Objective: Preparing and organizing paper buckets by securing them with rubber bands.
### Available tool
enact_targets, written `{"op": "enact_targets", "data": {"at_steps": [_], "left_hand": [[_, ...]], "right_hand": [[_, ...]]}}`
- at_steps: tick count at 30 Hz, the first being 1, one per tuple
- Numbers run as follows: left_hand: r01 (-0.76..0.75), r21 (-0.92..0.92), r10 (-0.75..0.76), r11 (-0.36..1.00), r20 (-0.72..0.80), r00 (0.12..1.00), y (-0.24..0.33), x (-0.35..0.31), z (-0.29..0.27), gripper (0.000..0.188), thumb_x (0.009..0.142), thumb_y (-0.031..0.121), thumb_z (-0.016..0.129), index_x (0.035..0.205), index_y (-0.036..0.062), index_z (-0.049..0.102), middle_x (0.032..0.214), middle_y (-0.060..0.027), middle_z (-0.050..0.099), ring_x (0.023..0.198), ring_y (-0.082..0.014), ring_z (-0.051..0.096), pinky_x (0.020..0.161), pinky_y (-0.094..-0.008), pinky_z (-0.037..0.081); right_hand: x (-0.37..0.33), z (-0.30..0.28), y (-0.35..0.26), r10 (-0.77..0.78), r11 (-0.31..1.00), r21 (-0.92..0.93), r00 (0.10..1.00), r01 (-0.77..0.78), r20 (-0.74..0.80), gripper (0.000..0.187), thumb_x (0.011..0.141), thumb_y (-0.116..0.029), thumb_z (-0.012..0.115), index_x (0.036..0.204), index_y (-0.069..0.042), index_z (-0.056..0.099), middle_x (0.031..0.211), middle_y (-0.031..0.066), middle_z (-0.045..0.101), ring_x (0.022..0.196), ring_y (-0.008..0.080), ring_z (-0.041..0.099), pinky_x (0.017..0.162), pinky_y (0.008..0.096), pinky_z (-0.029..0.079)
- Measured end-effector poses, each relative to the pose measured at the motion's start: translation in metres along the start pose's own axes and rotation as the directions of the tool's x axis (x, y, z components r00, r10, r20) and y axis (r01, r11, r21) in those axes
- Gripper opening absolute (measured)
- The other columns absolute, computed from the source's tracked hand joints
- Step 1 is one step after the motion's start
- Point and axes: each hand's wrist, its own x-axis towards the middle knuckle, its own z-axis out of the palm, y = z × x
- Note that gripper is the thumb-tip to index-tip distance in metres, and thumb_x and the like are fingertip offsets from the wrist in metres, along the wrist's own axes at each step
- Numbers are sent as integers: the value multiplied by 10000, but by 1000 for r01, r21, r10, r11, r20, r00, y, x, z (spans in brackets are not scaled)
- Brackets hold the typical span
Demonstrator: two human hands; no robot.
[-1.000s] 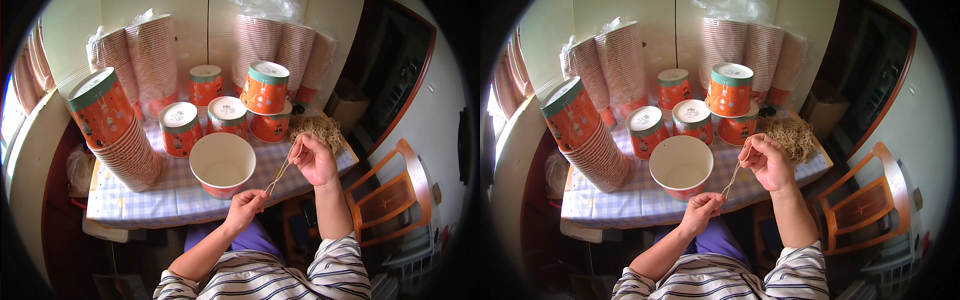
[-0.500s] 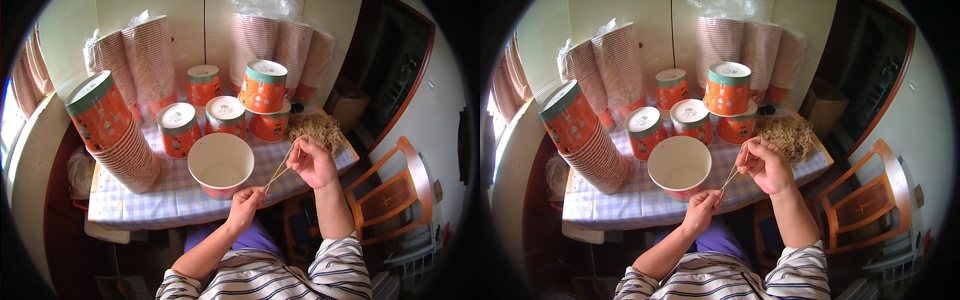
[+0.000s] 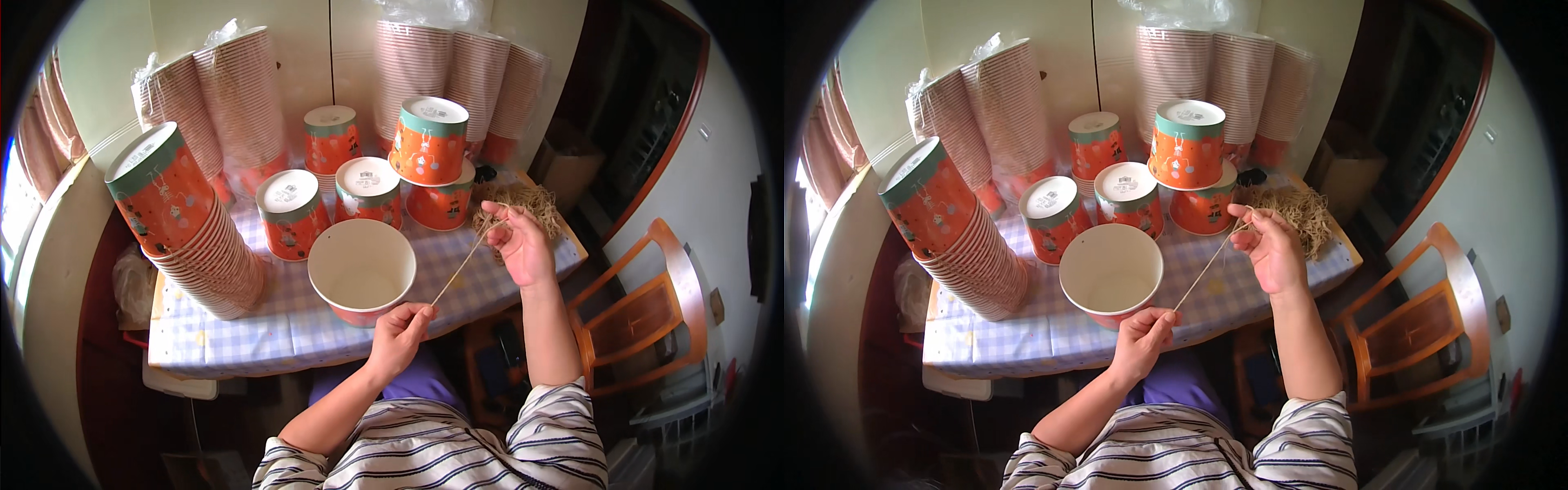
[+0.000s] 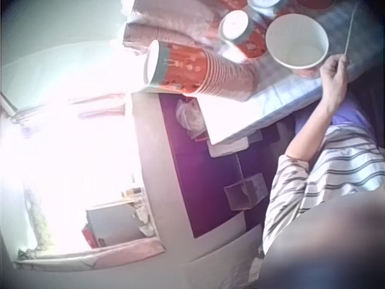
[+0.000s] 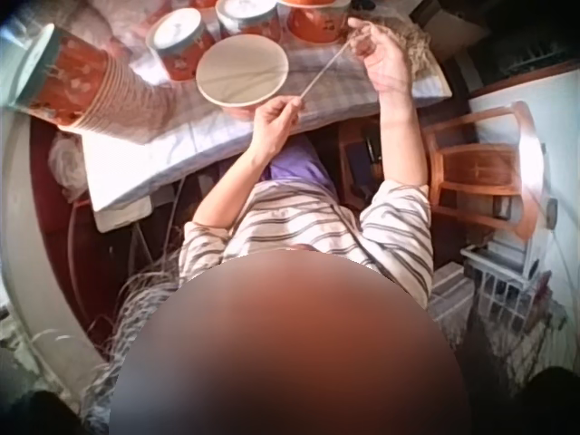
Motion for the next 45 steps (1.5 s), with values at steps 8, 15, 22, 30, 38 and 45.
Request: {"op": "enact_targets", "data": {"at_steps": [8,15,22,30,38,45], "left_hand": [[106,109,-107,988,6,994,-13,-5,-17,251,935,236,590,956,-6,655,728,16,591,604,-52,506,533,-201,419],[195,125,-206,973,83,975,-8,-16,-30,247,933,252,589,940,14,653,731,16,595,589,-35,469,512,-195,393],[333,6,-332,943,98,938,8,-29,-48,219,936,221,584,913,11,642,753,-4,600,622,-43,453,547,-187,373],[405,-220,-396,887,86,914,13,-38,-59,286,954,260,547,946,-8,644,794,-45,626,644,-79,495,582,-213,406],[356,39,-358,934,71,931,10,-40,-59,299,940,277,579,981,-5,670,820,-41,653,681,-75,553,632,-214,467],[220,208,-234,953,46,971,24,-31,-60,215,909,171,620,964,-33,664,811,-31,655,696,-70,571,631,-213,488]], "right_hand": [[-8,-16,25,-81,-1,-980,977,199,198,142,794,-170,668,806,-31,642,813,123,631,745,286,616,690,373,482],[-58,21,60,326,650,-712,748,266,578,280,785,-75,664,1041,-20,567,1058,95,627,1035,184,581,924,327,436],[-71,18,96,527,821,-527,649,-220,549,214,858,-12,628,1060,-8,556,969,73,635,896,108,603,814,281,502],[-76,35,84,169,598,-658,731,458,661,85,788,11,671,863,-10,639,770,80,610,690,187,614,606,292,490],[-82,32,90,125,594,-651,744,474,656,95,773,28,661,852,-17,637,764,84,606,673,202,606,586,303,479],[-76,42,85,38,572,-609,724,550,689,92,774,7,661,843,-27,611,744,81,573,608,226,572,538,327,461]]}}
